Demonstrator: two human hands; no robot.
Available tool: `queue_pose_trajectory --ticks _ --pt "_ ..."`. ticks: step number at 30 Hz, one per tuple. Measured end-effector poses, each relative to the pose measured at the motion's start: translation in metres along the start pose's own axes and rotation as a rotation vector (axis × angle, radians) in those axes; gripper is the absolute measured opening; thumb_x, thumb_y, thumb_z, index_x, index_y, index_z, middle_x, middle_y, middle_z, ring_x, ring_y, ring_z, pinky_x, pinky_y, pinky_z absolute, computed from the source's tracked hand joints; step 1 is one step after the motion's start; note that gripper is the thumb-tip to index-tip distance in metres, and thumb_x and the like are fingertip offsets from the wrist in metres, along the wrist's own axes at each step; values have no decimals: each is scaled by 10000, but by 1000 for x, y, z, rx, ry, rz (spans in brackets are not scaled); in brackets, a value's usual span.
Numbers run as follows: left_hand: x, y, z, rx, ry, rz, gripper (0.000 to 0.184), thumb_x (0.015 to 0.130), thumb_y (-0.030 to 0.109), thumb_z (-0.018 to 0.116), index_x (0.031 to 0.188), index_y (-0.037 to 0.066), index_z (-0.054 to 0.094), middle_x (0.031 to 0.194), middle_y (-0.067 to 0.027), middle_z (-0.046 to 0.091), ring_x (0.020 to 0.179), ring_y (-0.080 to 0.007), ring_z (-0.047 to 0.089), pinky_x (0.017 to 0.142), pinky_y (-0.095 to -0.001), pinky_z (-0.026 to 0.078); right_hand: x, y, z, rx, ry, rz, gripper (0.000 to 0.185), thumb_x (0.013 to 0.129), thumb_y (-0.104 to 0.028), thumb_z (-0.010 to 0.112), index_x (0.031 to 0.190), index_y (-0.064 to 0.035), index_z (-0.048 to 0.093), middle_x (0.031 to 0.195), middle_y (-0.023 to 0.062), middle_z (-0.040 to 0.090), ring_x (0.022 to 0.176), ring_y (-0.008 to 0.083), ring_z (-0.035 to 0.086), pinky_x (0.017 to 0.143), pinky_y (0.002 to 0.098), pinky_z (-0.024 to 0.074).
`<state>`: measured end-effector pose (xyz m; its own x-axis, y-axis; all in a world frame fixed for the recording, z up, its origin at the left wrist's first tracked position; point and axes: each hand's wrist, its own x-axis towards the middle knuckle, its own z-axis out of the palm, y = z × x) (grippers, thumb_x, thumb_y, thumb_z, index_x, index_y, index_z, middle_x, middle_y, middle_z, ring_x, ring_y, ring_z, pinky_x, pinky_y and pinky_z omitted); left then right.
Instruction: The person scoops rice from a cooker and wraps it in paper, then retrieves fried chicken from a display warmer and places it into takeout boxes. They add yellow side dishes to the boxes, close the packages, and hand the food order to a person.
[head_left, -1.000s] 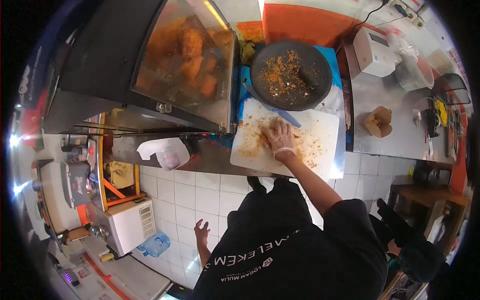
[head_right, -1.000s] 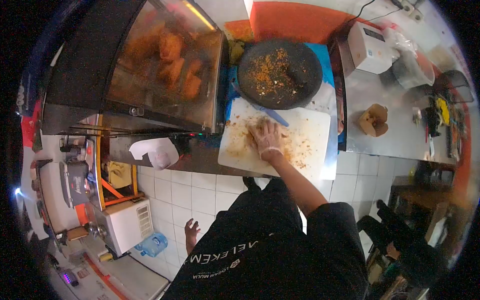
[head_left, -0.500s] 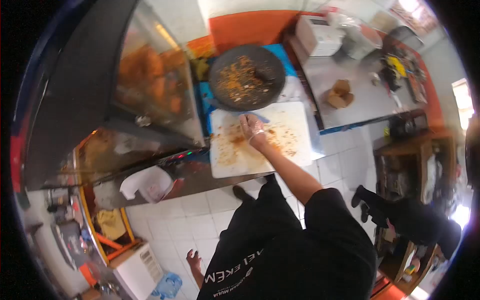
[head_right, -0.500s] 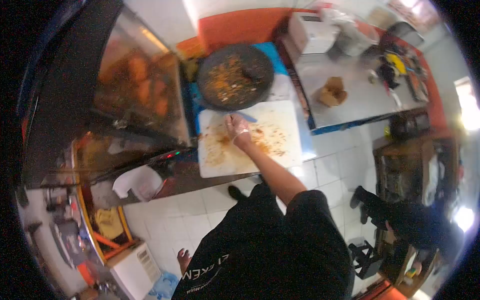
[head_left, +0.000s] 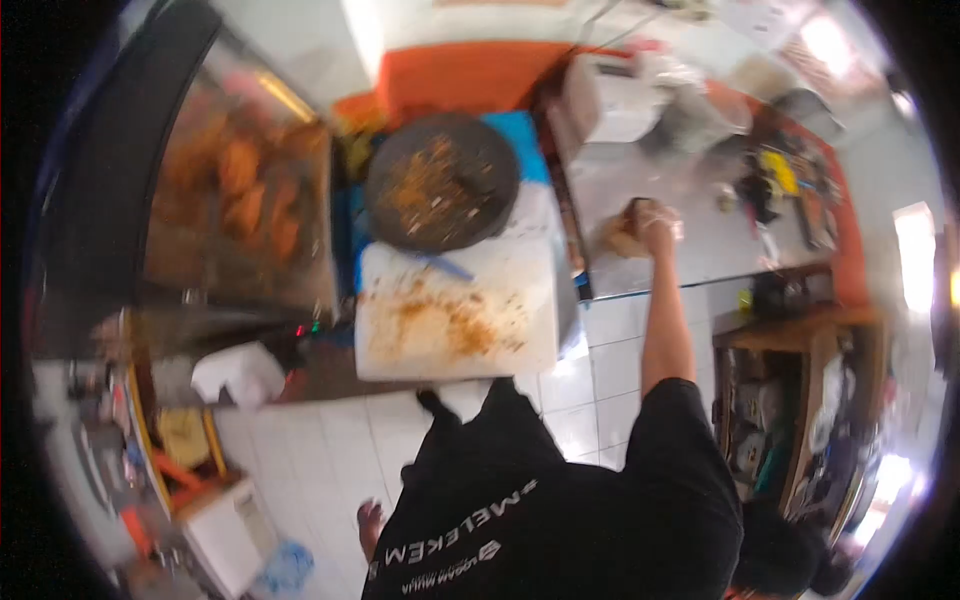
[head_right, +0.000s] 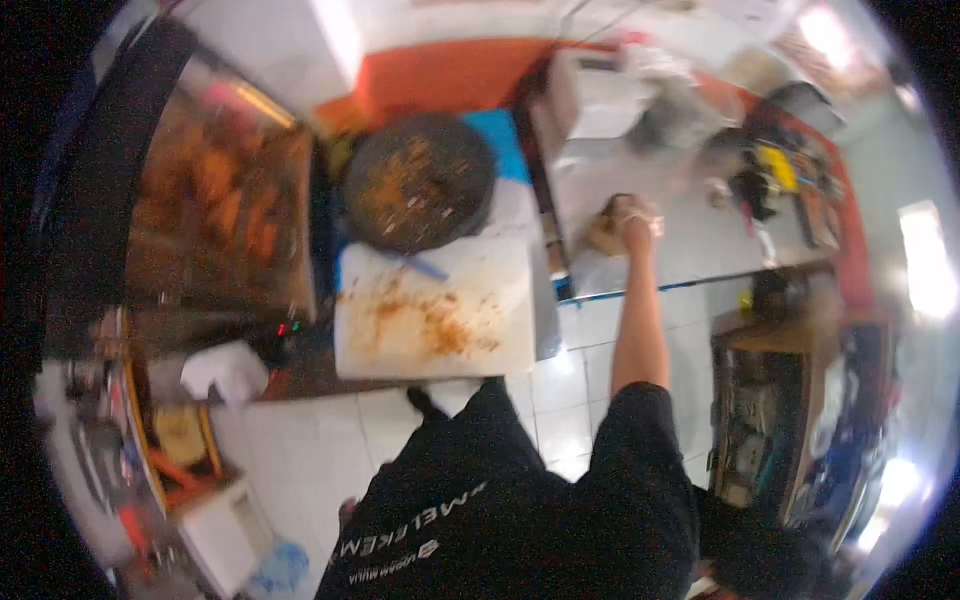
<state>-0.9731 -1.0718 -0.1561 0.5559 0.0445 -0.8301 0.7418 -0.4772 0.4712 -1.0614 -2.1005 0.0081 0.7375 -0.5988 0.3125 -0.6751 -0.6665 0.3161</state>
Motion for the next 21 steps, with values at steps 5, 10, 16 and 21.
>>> queue_pose_trajectory --ticks 5,10,16,21 --pt "-67 21 80 89 49 -14 429 895 144 718 1296 88 577 1208 -98 621 934 -197 655 719 -366 576 -3 -126 -89 784 -97 124 247 957 -274 582 1073 -89 698 1113 158 691 1051 308 658 900 428 513" --pt "-121 -14 121 51 -108 26 373 878 123 716 1233 65 617 1163 -98 653 911 -200 670 726 -354 568 -104 -296 -63 967 -8 -491 256 936 -208 583 1119 -42 649 1183 188 647 1043 357 625 889 455 506" --pt "-186 -53 171 49 -27 -88 344 884 135 716 1207 66 622 1117 -96 658 881 -197 670 708 -349 562 -77 -342 -75 473 -436 -672 264 854 -106 541 1073 3 639 1125 199 632 1032 312 615 774 387 552" --pt "-209 -59 193 -20 24 -124 320 888 146 716 1185 67 627 1078 -94 663 856 -195 670 694 -344 558 -64 -338 -60 528 -479 -637 259 872 -93 520 1089 -18 640 1121 202 636 1011 305 642 802 373 556"
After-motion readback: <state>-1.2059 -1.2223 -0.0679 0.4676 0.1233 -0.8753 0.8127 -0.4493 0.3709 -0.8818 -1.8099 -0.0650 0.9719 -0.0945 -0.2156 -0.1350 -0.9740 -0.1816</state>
